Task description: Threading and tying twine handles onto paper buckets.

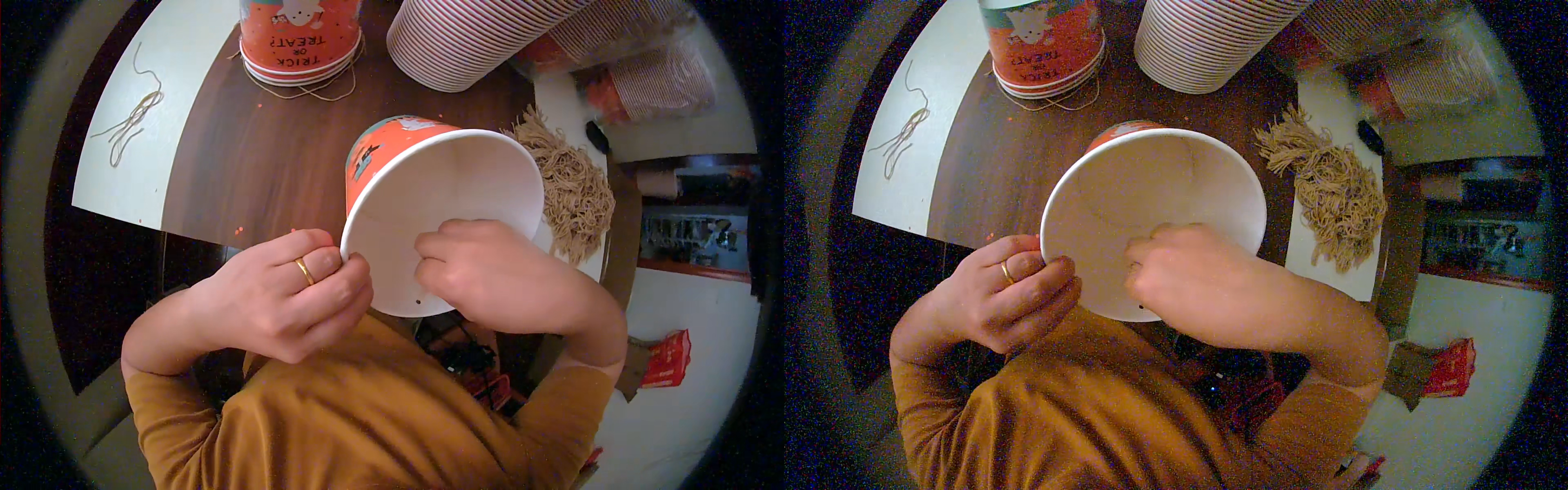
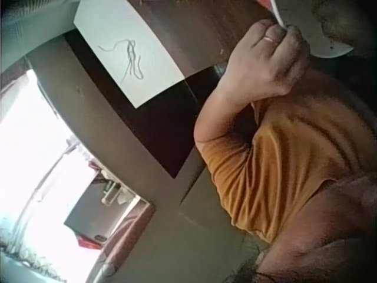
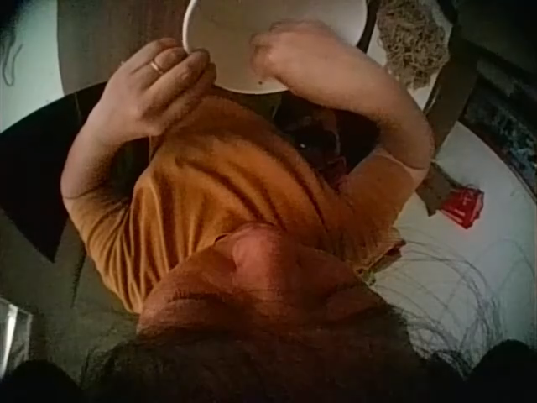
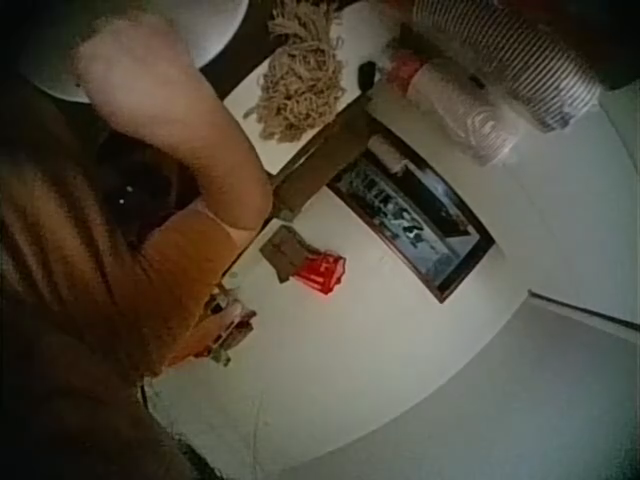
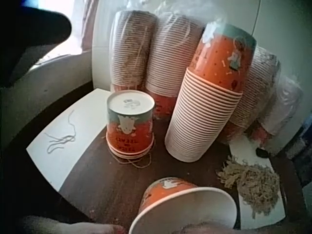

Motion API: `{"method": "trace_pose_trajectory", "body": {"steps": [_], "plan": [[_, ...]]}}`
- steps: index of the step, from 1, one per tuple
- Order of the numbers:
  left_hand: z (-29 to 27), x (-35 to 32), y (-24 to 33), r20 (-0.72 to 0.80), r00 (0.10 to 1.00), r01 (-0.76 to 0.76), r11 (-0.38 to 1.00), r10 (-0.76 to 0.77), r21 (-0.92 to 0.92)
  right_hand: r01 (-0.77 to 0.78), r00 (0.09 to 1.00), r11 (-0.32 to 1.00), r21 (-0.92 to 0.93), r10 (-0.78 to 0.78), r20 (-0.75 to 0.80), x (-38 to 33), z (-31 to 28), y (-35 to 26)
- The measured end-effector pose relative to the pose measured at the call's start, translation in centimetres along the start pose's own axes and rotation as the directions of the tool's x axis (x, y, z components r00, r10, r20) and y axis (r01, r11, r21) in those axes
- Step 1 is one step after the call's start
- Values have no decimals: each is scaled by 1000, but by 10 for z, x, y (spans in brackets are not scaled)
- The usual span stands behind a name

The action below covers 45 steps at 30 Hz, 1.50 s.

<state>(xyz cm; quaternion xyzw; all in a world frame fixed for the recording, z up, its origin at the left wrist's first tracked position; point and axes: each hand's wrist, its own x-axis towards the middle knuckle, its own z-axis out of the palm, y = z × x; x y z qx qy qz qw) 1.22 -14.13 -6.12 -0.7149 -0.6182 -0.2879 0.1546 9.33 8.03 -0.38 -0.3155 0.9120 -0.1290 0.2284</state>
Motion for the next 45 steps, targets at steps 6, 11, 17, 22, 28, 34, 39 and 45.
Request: {"method": "trace_pose_trajectory", "body": {"steps": [6,11,17,22,28,34,39,45], "plan": [[0,0,0,10,1000,-3,1000,3,5,-13,1000,1000,-26,13,16,-1,2,-8],[-1,-3,0,35,999,-14,1000,14,1,17,1000,1000,-15,-17,7,-1,2,-6],[0,-4,0,65,998,-22,1000,22,-2,33,999,998,-53,-33,-9,-2,1,-5],[0,-3,0,64,998,-26,1000,27,-7,30,999,999,-27,-30,18,-2,3,-9],[3,1,1,-10,1000,-4,1000,3,-11,70,997,998,-5,-69,33,-2,1,-9],[2,2,1,-5,1000,-10,1000,10,7,6,998,999,50,-9,60,-3,2,-4],[3,2,2,-6,1000,-5,1000,5,7,5,999,992,125,-10,37,-2,1,3],[3,4,2,-5,1000,-9,1000,9,3,-41,998,980,194,29,64,-2,8,9]]}}
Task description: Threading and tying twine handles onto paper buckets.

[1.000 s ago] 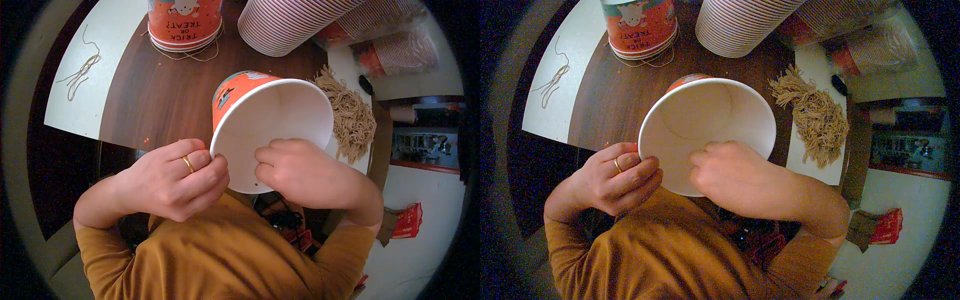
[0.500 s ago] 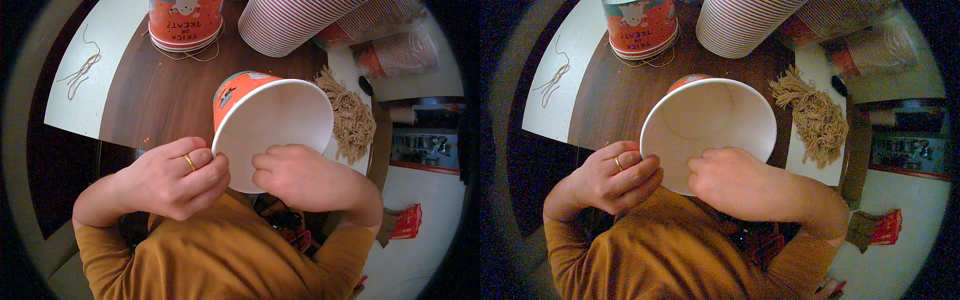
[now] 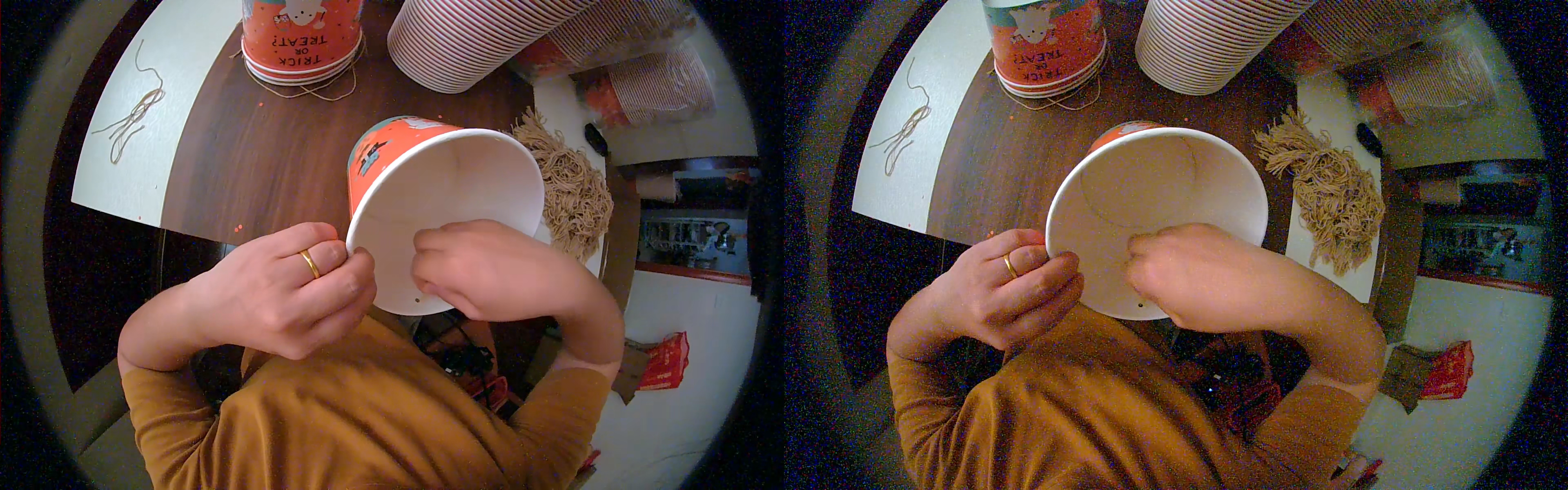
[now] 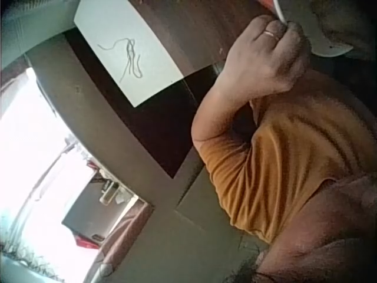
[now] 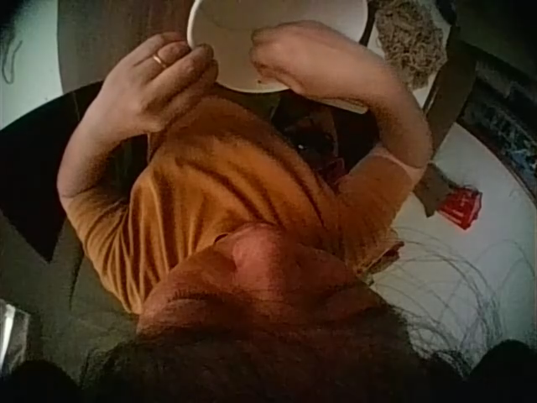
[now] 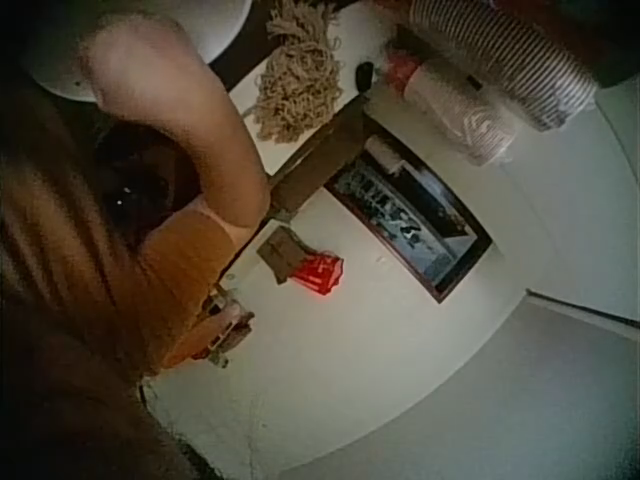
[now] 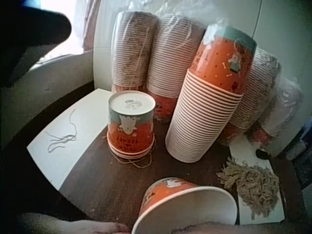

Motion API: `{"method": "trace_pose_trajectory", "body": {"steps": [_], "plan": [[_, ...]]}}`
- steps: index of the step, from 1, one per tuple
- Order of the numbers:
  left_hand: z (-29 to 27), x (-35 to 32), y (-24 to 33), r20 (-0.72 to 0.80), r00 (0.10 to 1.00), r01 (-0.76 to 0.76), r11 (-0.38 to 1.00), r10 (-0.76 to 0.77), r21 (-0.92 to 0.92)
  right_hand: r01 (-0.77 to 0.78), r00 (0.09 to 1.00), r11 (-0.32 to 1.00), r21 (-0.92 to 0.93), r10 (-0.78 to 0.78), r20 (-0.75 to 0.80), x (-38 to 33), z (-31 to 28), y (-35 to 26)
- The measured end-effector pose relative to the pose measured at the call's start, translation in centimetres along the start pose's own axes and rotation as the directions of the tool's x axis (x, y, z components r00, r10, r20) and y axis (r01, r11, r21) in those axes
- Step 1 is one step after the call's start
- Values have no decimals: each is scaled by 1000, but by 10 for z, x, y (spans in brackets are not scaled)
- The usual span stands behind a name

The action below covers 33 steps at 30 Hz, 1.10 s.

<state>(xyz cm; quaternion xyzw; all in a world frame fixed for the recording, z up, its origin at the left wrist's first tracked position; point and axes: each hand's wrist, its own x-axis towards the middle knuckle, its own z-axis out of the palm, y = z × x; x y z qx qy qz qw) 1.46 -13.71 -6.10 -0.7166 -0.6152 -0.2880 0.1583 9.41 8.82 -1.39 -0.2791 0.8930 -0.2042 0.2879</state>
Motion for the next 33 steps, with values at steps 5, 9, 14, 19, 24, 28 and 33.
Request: {"method": "trace_pose_trajectory", "body": {"steps": [5,9,14,19,24,28,33], "plan": [[0,-1,0,4,1000,-1,1000,1,-3,-5,1000,999,52,5,-15,1,3,1],[0,-2,0,5,1000,0,1000,0,2,-21,1000,998,56,20,12,1,4,1],[0,0,-1,10,1000,-16,1000,16,13,-37,999,999,-3,37,26,0,5,-1],[0,0,-1,17,1000,-9,1000,8,18,46,999,993,-107,-46,-2,4,2,-6],[0,1,-2,-20,1000,-11,1000,11,-4,45,999,994,-102,-47,-11,4,2,-12],[-1,-2,-5,63,998,-6,1000,8,-27,49,998,996,-78,-52,-39,3,3,-9],[-4,-2,-5,60,998,29,999,-27,-45,62,994,996,-58,-67,-87,-7,6,-11]]}}
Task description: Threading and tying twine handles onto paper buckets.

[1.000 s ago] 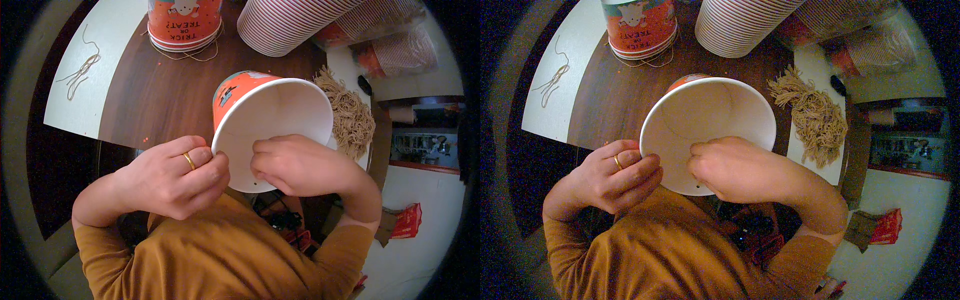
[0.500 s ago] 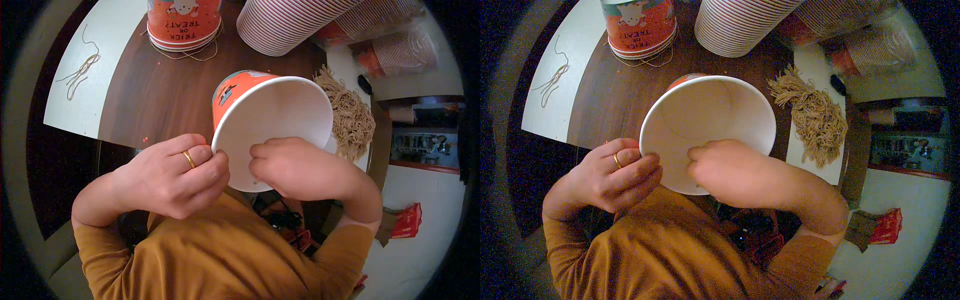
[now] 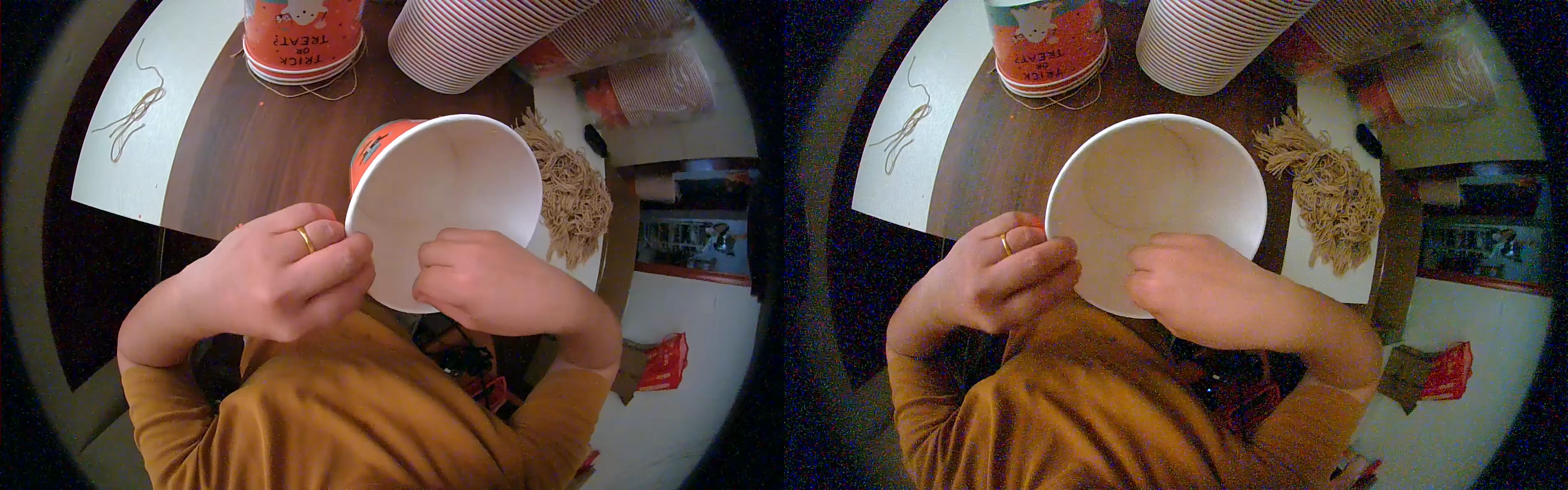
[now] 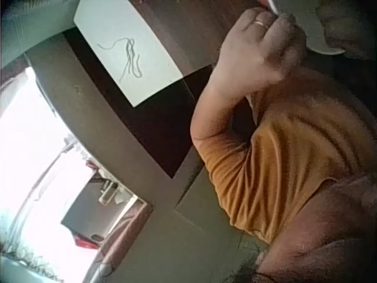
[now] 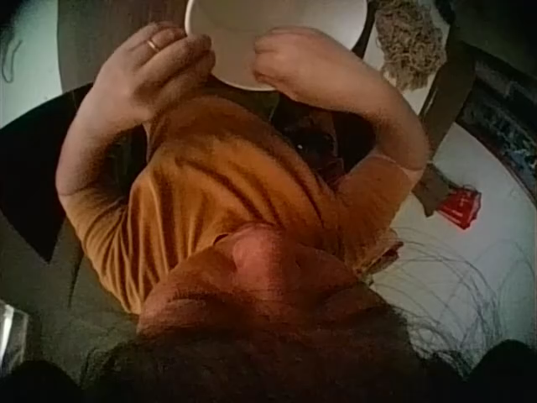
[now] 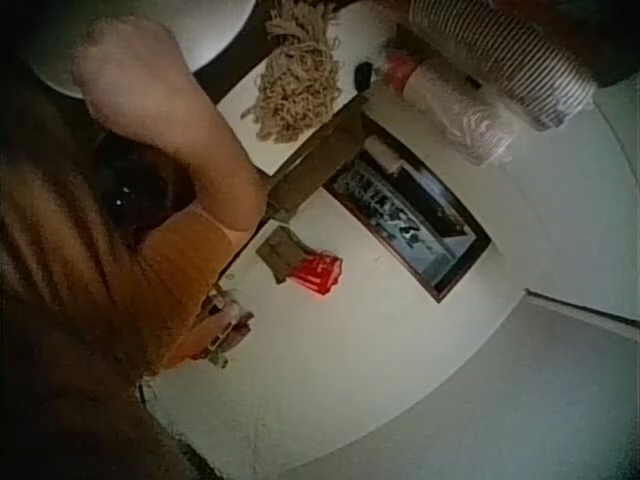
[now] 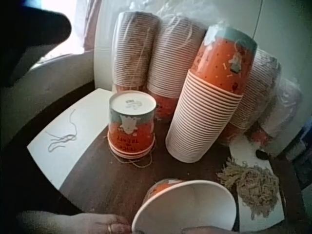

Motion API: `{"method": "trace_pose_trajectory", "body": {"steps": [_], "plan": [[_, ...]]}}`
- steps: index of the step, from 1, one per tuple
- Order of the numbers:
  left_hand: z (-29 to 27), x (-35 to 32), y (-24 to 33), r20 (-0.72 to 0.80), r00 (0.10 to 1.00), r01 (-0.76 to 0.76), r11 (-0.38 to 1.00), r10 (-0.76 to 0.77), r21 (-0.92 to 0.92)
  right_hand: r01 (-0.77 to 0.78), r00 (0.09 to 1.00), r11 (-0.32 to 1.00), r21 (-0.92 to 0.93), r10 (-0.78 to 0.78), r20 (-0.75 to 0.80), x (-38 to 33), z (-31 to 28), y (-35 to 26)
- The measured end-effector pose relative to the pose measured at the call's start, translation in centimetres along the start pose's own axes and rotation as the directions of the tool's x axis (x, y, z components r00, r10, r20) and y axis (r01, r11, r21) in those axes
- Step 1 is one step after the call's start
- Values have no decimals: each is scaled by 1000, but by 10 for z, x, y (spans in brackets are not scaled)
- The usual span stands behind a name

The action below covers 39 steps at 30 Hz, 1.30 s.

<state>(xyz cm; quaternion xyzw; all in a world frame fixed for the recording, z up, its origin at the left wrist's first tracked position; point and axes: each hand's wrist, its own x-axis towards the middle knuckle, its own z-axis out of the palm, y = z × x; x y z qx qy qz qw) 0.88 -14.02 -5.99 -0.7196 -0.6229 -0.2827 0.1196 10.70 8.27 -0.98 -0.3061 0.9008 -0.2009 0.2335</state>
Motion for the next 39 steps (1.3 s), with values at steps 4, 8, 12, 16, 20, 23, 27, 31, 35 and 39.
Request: {"method": "trace_pose_trajectory", "body": {"steps": [4,8,12,16,20,23,27,31,35,39], "plan": [[3,2,-12,-14,999,36,998,-37,-51,-7,993,995,96,18,-113,-11,9,3],[4,12,-22,-37,997,65,996,-68,-68,-67,974,984,164,100,-203,-19,6,-6],[0,27,-38,37,997,71,982,-65,-178,-182,938,971,154,219,-269,-24,7,-6],[19,38,-47,-235,964,115,992,-124,-50,-326,794,864,383,470,-385,-25,11,-4],[54,33,-26,-481,843,227,970,-240,-87,-382,657,693,612,669,-347,-27,6,0],[85,28,7,-515,762,264,914,-393,-307,-401,635,668,627,696,-335,-24,7,5],[107,39,22,-595,634,329,868,-495,-371,-353,644,683,639,673,-364,-17,9,2],[121,40,13,-648,583,349,871,-491,-345,-358,639,700,617,666,-385,-11,8,3],[128,38,10,-711,575,341,908,-405,-241,-343,646,691,636,665,-375,-9,8,4],[132,35,7,-718,570,318,913,-399,-255,-356,652,655,667,685,-325,-8,6,5]]}}
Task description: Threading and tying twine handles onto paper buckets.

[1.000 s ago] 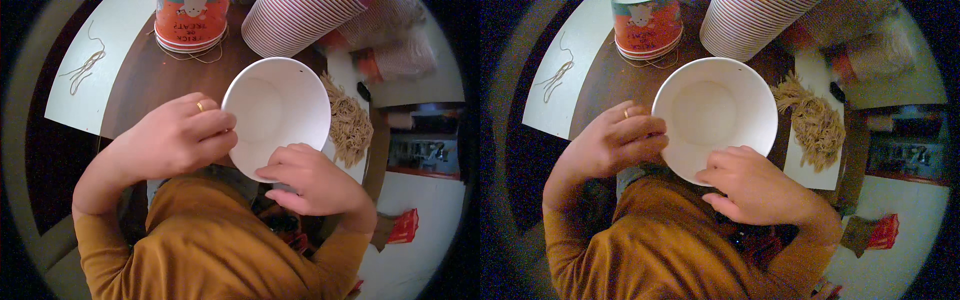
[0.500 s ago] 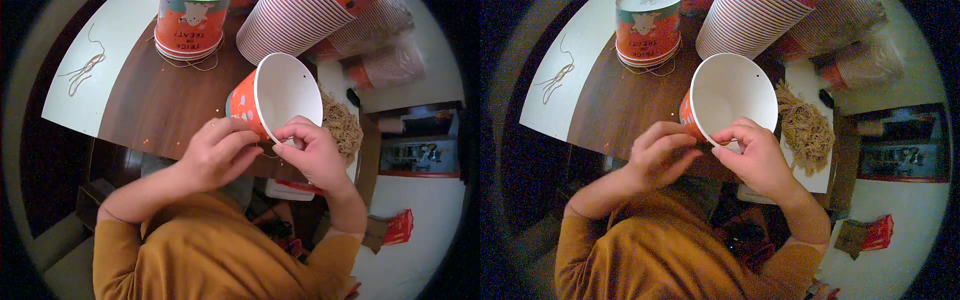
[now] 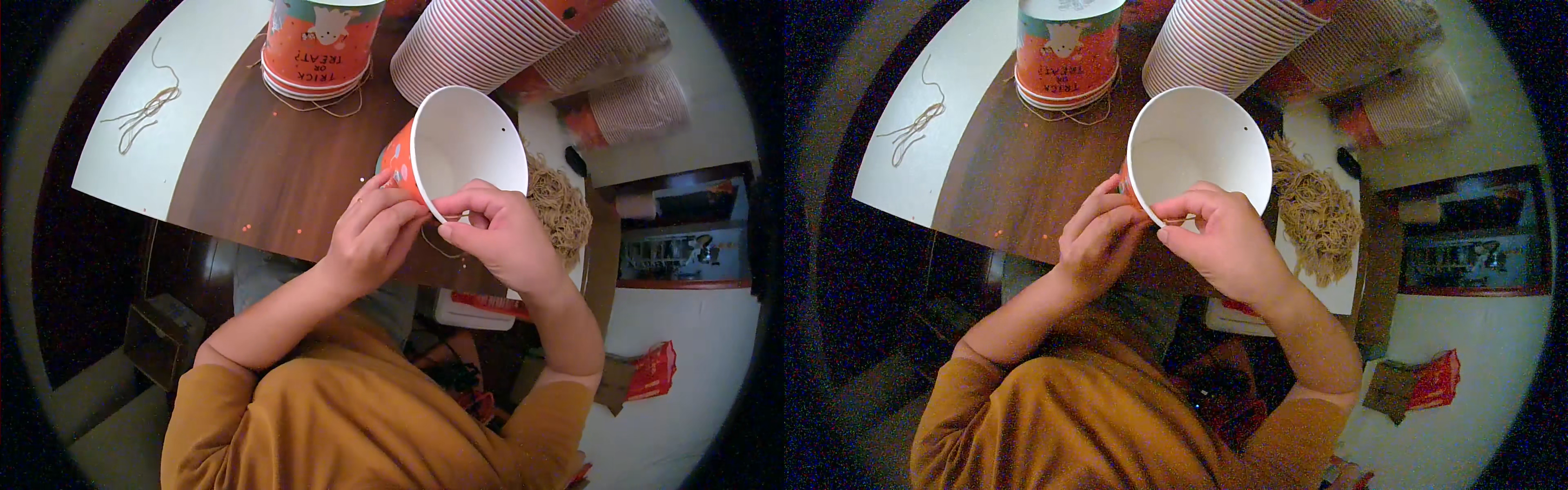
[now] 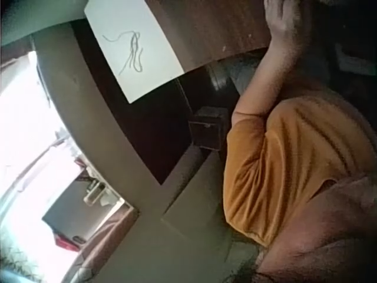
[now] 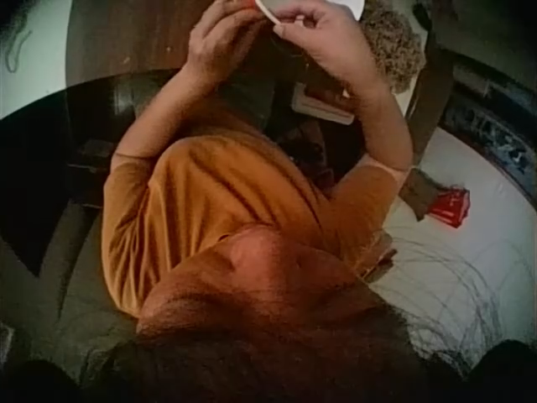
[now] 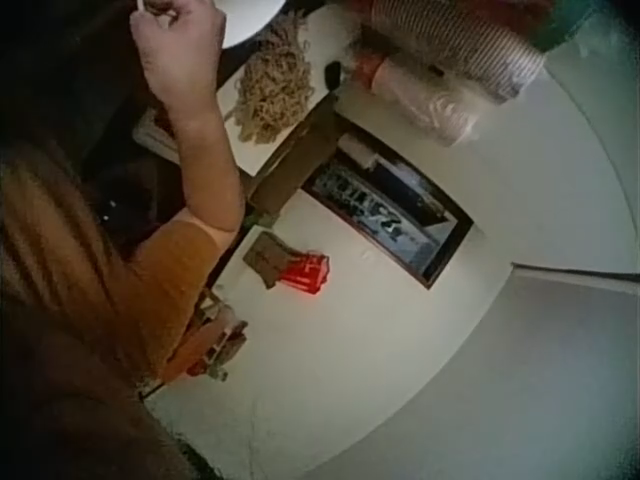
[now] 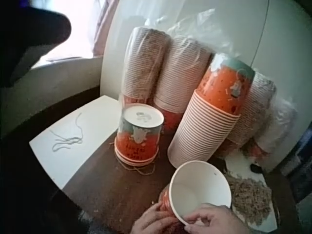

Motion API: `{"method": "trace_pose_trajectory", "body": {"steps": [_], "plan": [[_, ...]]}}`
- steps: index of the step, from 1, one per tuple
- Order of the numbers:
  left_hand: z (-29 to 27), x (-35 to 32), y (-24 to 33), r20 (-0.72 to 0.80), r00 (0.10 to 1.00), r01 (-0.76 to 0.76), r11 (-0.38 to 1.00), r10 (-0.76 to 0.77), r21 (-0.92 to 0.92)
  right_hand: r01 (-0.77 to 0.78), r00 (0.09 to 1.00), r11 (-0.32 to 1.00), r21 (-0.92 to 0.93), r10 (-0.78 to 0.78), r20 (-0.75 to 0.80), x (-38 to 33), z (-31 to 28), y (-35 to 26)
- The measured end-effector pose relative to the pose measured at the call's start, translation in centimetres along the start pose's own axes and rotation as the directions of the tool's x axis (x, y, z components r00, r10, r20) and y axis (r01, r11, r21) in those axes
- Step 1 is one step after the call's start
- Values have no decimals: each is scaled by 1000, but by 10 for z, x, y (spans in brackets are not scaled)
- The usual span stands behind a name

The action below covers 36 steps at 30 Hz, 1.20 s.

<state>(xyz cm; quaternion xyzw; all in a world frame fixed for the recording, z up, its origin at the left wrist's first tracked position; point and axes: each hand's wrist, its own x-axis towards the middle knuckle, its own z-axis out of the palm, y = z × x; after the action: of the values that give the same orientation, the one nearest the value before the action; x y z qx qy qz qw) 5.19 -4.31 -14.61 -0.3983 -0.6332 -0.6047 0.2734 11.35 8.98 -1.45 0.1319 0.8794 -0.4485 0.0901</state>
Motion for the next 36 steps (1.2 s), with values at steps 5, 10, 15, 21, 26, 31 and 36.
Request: {"method": "trace_pose_trajectory", "body": {"steps": [5,10,15,21,26,31,36], "plan": [[-2,3,1,59,995,90,991,-84,-98,-39,993,999,32,36,112,1,-3,-1],[-20,3,-1,146,958,281,905,-246,-321,-99,977,964,246,47,207,-2,1,-2],[-45,-1,7,198,898,437,742,-393,-508,-53,989,988,148,31,148,-4,-7,1],[-60,12,19,305,781,574,437,-545,-693,110,990,974,-199,-124,-61,-11,-1,-10],[-59,44,29,313,852,521,622,-419,-585,413,891,863,-290,-448,-65,-14,13,-14],[-53,54,23,385,881,438,780,-274,-447,481,857,864,-148,-499,-131,-3,22,-8],[-54,51,29,556,677,736,445,-482,-510,295,953,894,338,-250,-171,3,30,-1]]}}
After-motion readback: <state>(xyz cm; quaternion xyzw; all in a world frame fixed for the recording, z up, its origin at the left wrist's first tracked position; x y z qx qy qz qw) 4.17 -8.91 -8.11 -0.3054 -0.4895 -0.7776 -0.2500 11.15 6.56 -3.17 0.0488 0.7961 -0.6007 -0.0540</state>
